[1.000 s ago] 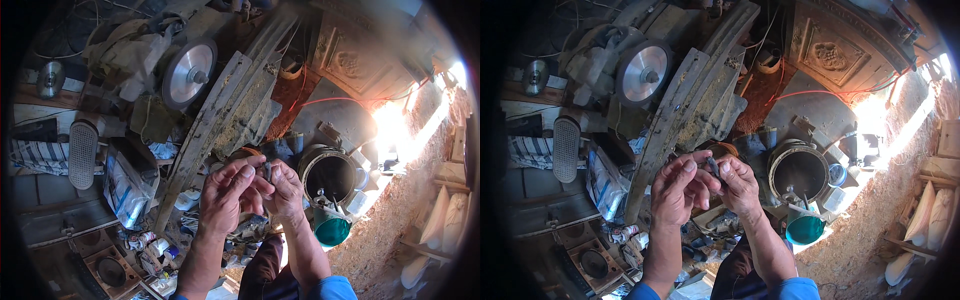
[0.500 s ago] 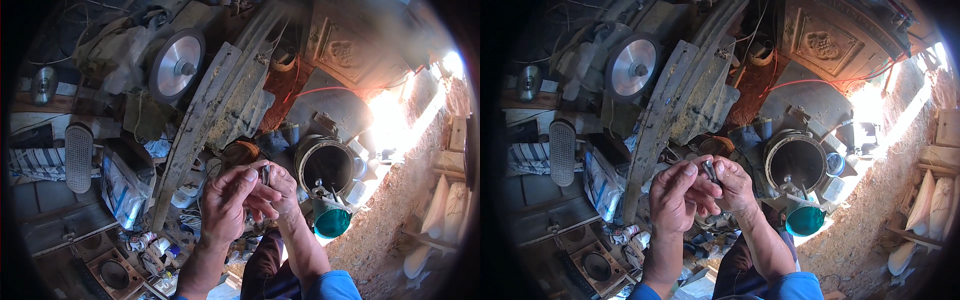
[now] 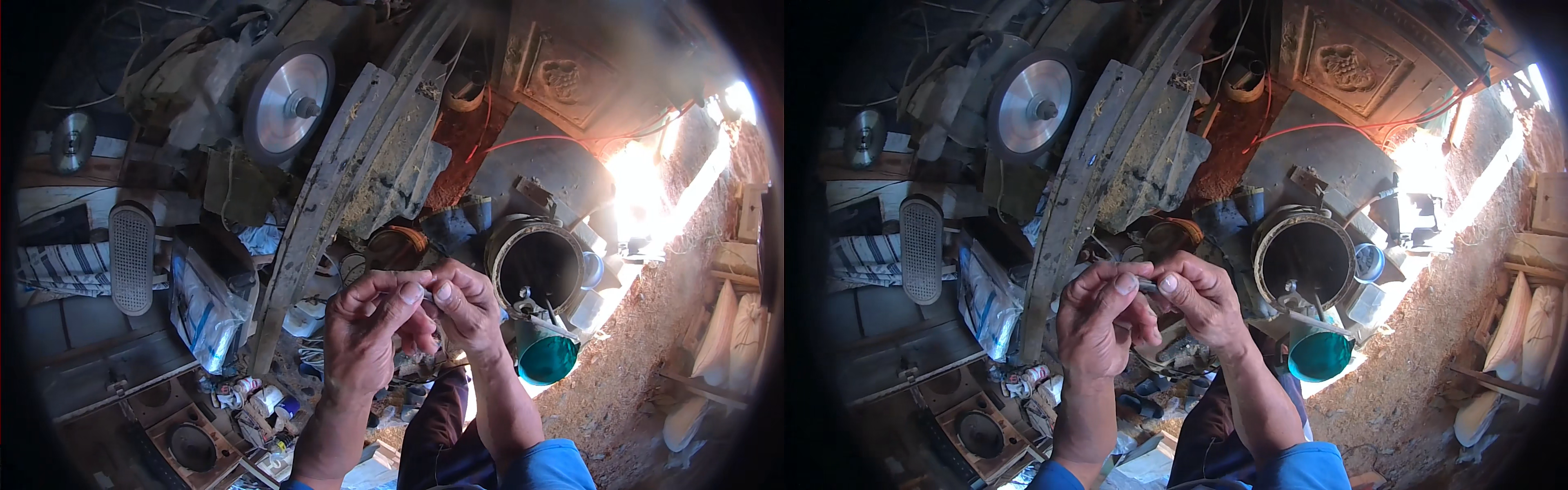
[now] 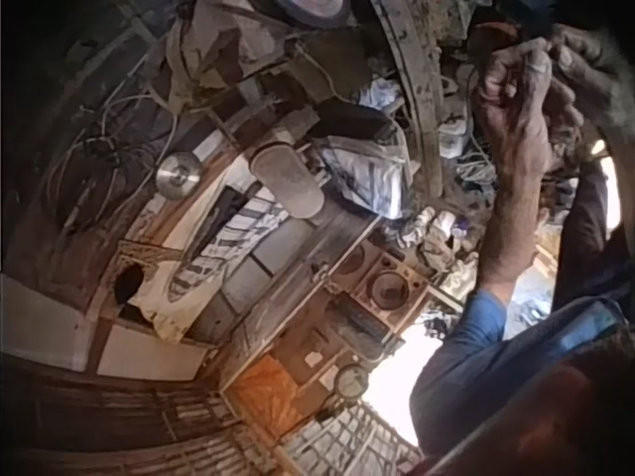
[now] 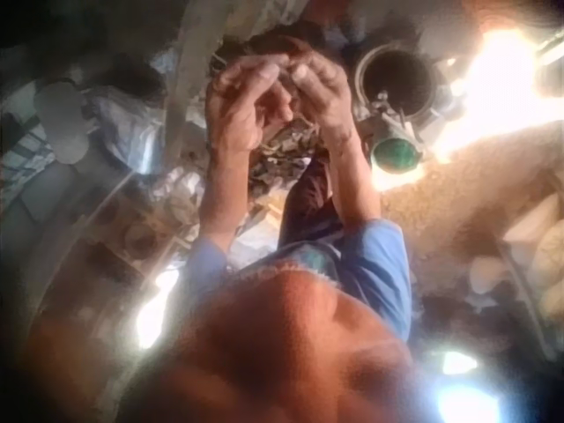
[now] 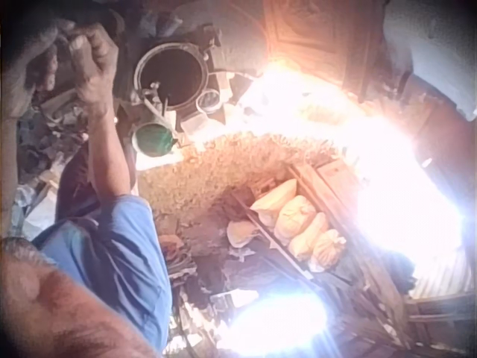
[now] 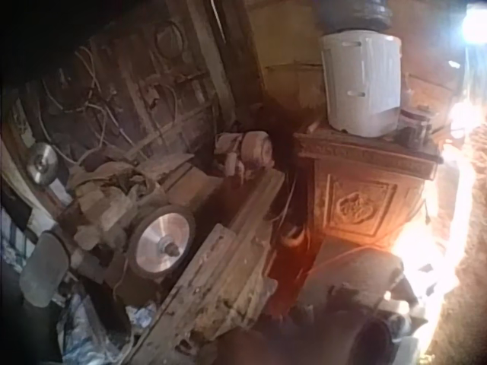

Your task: The person sharpens the edge of a small metal piece using a bench grinder, rotating and checking the piece by hand.

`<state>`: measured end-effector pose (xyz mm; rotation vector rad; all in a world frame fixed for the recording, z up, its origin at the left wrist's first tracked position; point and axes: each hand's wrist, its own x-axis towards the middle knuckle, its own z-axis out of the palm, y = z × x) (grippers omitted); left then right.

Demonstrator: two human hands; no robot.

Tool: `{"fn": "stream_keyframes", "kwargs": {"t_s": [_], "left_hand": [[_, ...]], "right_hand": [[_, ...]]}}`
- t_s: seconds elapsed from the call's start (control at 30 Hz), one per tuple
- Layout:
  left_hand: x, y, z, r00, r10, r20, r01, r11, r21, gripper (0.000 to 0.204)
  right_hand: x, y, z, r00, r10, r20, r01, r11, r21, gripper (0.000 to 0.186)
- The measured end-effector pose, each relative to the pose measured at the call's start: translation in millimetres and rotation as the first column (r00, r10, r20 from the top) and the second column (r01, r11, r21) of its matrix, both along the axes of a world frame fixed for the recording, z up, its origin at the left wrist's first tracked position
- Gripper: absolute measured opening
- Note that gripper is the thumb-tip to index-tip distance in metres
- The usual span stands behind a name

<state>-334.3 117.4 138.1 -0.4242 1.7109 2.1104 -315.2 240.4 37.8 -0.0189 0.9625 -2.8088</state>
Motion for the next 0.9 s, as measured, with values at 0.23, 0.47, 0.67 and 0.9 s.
{"fn": "stream_keyframes", "kwargs": {"t_s": [0.23,0.47,0.67,0.9], "left_hand": [[6.4,-10.8,-17.6,0.998,0.042,-0.037,-0.027,0.941,0.337,0.030],[-3.1,-22.8,-23.8,0.984,0.116,-0.135,-0.047,0.900,0.434,0.038],[-38.4,-30.4,-26.6,0.886,0.196,-0.420,-0.246,0.967,-0.070,0.032],[-76.0,-31.2,-34.3,0.815,0.420,-0.400,-0.465,0.885,-0.020,0.016]], "right_hand": [[3.8,-8.7,4.4,0.986,-0.126,-0.106,0.148,0.962,0.228,0.016],[-12.0,-20.9,18.6,0.962,-0.226,-0.153,0.266,0.905,0.331,0.014],[-61.9,-47.0,33.9,0.968,-0.225,-0.106,0.249,0.875,0.416,0.013],[-120.3,-76.2,26.5,0.904,-0.319,-0.285,0.406,0.851,0.333,0.014]]}}
